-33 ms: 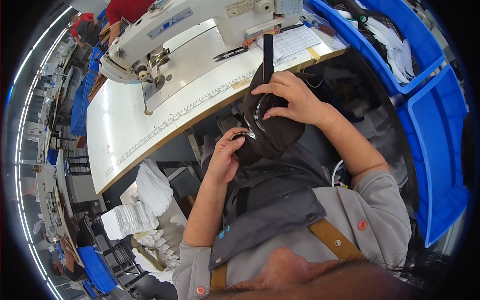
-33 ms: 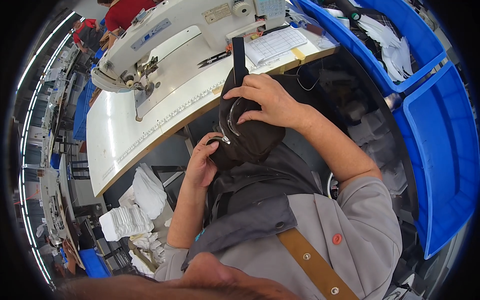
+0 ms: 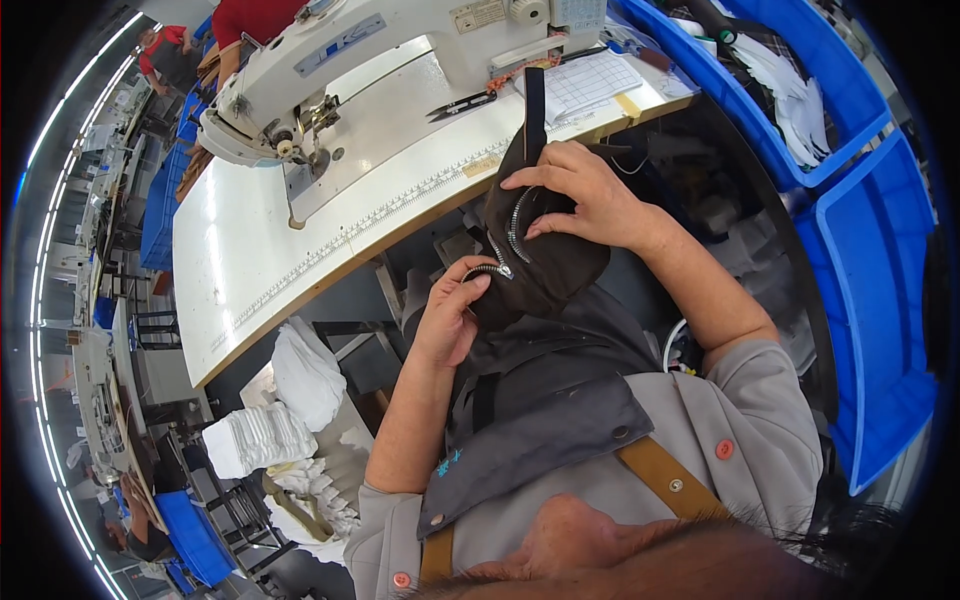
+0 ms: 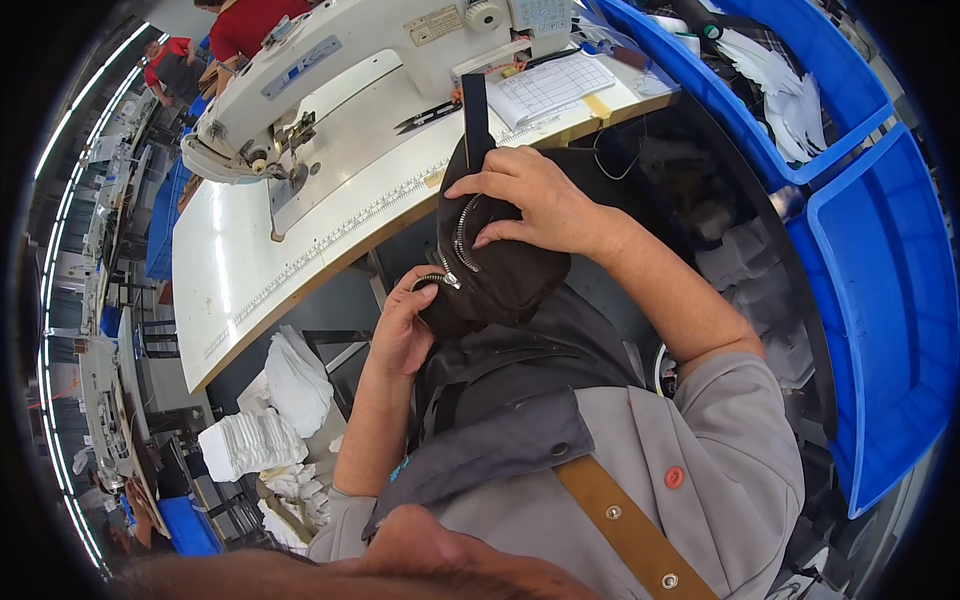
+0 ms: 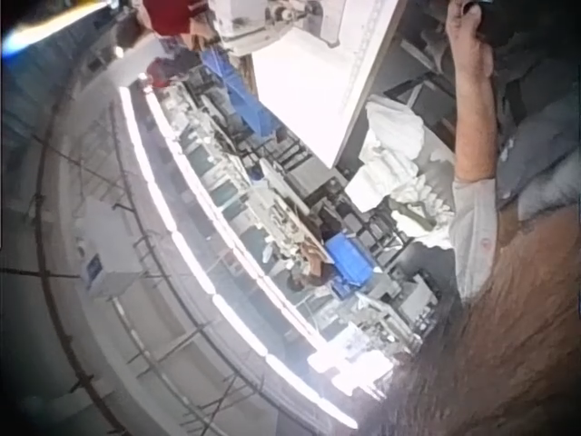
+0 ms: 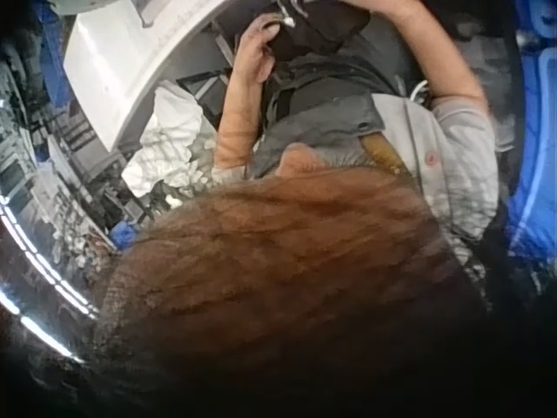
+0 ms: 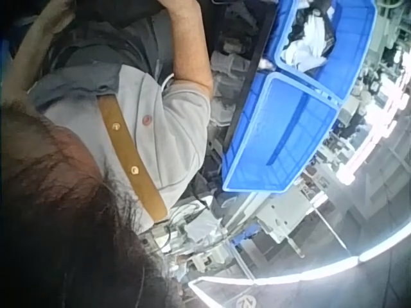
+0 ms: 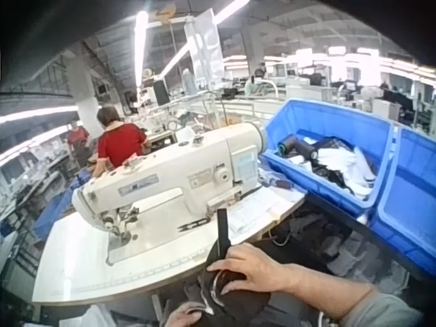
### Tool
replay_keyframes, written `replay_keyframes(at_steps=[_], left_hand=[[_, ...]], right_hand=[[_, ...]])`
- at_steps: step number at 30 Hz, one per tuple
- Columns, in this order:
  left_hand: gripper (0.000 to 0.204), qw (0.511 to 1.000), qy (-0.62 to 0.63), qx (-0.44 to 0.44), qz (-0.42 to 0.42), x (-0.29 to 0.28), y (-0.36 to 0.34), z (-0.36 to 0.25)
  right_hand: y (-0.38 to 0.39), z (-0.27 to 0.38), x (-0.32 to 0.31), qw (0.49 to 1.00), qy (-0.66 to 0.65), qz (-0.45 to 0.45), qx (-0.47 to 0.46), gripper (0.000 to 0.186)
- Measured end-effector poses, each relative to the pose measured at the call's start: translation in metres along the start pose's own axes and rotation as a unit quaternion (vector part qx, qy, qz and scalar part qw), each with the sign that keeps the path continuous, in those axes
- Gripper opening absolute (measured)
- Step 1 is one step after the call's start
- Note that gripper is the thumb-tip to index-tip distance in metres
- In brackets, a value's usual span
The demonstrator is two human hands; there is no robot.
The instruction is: Sewing a lining into a leather pouch by hand at a workshop station.
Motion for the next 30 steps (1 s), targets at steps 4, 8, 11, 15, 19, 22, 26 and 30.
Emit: replay_keyframes(at_steps=[4, 8, 11, 15, 19, 22, 26, 30], left_hand=[[0.022, 1.0, 0.001, -0.005, 0.002, 0.006, 0.02, 0.003], [0.024, 0.999, 0.039, -0.005, 0.031, 0.016, 0.047, 0.007], [0.024, 0.993, -0.102, 0.042, -0.042, -0.011, 0.057, 0.0], [0.029, 0.948, -0.296, 0.095, -0.074, -0.021, 0.064, -0.019], [0.027, 0.956, -0.245, 0.136, -0.092, -0.006, 0.057, -0.028], [0.025, 0.944, -0.287, 0.145, -0.069, -0.008, 0.055, -0.028], [0.018, 0.93, -0.346, 0.106, -0.062, -0.013, 0.051, -0.025], [0.019, 0.913, -0.383, 0.124, -0.061, -0.012, 0.052, -0.031]], right_hand=[[-0.01, 0.006, 0.012, 0.994, -0.085, 0.056, -0.029, 0.058], [-0.025, 0.019, 0.039, 0.964, -0.195, 0.172, -0.052, 0.059], [-0.026, 0.016, 0.059, 0.973, -0.147, 0.168, -0.051, 0.061], [-0.021, 0.036, 0.055, 0.989, -0.097, 0.112, -0.029, 0.055], [0.006, 0.062, 0.037, 0.995, -0.087, 0.053, -0.018, 0.058], [0.029, 0.06, 0.043, 0.997, -0.073, 0.039, 0.006, 0.062], [0.045, 0.048, 0.045, 0.998, -0.027, 0.039, 0.041, 0.056], [0.051, 0.04, 0.046, 0.997, -0.015, 0.059, 0.043, 0.051]])
Point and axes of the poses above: each hand's wrist, its own y-axis away from the middle knuckle, its own x-axis out of the palm, z = x × y, the point moved 7 cm from there along -y, towards the middle knuckle, and after that the axes turned 1 degree about x, right-handed, at the moved point
